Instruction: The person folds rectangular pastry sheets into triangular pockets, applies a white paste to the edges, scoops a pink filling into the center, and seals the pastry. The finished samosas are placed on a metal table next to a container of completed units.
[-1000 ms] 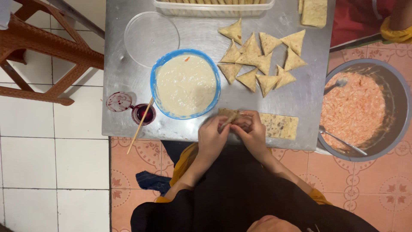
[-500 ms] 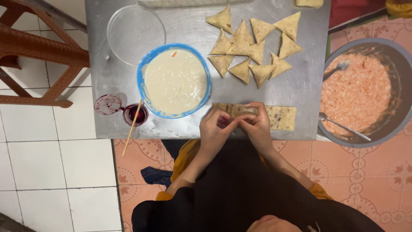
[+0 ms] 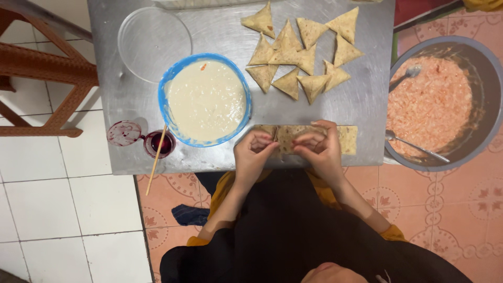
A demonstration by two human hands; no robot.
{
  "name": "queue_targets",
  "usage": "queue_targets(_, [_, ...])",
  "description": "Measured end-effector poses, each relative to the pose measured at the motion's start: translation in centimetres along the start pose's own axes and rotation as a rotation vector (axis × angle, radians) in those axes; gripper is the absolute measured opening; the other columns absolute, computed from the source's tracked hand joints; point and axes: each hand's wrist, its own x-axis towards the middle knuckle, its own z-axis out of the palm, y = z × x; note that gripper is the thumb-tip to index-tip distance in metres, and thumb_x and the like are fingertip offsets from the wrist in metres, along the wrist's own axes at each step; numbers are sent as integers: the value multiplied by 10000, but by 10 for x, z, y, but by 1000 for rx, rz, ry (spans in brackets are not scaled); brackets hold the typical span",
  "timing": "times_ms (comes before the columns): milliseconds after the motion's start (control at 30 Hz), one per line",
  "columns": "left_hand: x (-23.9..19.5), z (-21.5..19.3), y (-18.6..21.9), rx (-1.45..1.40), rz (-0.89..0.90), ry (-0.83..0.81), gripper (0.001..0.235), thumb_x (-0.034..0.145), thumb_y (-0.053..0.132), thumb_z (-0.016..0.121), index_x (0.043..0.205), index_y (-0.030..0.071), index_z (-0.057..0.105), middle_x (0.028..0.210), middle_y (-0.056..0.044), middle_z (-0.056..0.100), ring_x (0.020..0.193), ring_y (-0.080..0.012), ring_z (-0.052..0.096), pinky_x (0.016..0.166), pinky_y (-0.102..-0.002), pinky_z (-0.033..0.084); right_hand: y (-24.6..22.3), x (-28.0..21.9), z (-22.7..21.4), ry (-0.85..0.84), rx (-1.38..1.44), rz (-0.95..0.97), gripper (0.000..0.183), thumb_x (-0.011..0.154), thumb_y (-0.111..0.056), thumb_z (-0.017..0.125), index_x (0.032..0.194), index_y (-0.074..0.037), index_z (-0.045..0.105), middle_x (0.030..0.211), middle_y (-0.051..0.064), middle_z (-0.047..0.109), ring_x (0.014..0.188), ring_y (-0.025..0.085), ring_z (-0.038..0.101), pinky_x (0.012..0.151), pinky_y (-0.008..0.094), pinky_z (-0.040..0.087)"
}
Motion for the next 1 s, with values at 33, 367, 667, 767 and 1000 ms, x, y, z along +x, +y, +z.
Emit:
queue_targets(33, [1, 3, -4, -80, -33, -38, 187, 881, -15, 793, 1017, -15, 665, 918, -57, 744, 834, -101, 712, 765, -222, 579, -3, -2, 3, -31, -55, 14, 615, 860, 110, 698, 1328, -59, 337, 1039, 113, 693, 961, 212, 739, 857, 341, 640])
queue_targets(367, [-3, 5, 22, 656, 387, 59, 113, 890, -53, 744, 959, -3, 670, 870, -100, 687, 745, -238, 697, 673, -332, 553, 10, -7, -80, 390, -469, -103, 316, 954, 75, 646, 1207, -82, 540, 883, -31, 540, 762, 47, 535, 651, 203, 458])
queue_targets(667, [4, 1, 49, 1024, 691, 34, 195, 817, -27, 733, 1011, -12, 752, 1259, -164, 662, 1119, -351, 610, 958, -475, 500, -45, -113, -268, 1094, -551, -546, 339, 892, 286, 485, 1105, 30, 547, 959, 118, 651, 795, 230, 690, 725, 356, 627])
queue_targets(767, [8, 7, 65, 1055, 691, -35, 239, 772, -12, 750, 1009, -40, 744, 1266, -166, 659, 1176, -353, 612, 1008, -510, 490, -67, -117, -229, 959, -651, -555, 276, 1041, 252, 486, 1209, 35, 516, 1012, 144, 611, 814, 240, 680, 711, 349, 580])
queue_targets(1000, [7, 41, 89, 294, 717, -626, 440, 765, 157, 817, 1148, -41, 729, 1245, -210, 680, 1167, -337, 616, 979, -460, 524, -88, -77, -57, -12, -612, -519, 323, 835, 93, 718, 1126, 20, 598, 991, 216, 702, 900, 287, 732, 764, 395, 624])
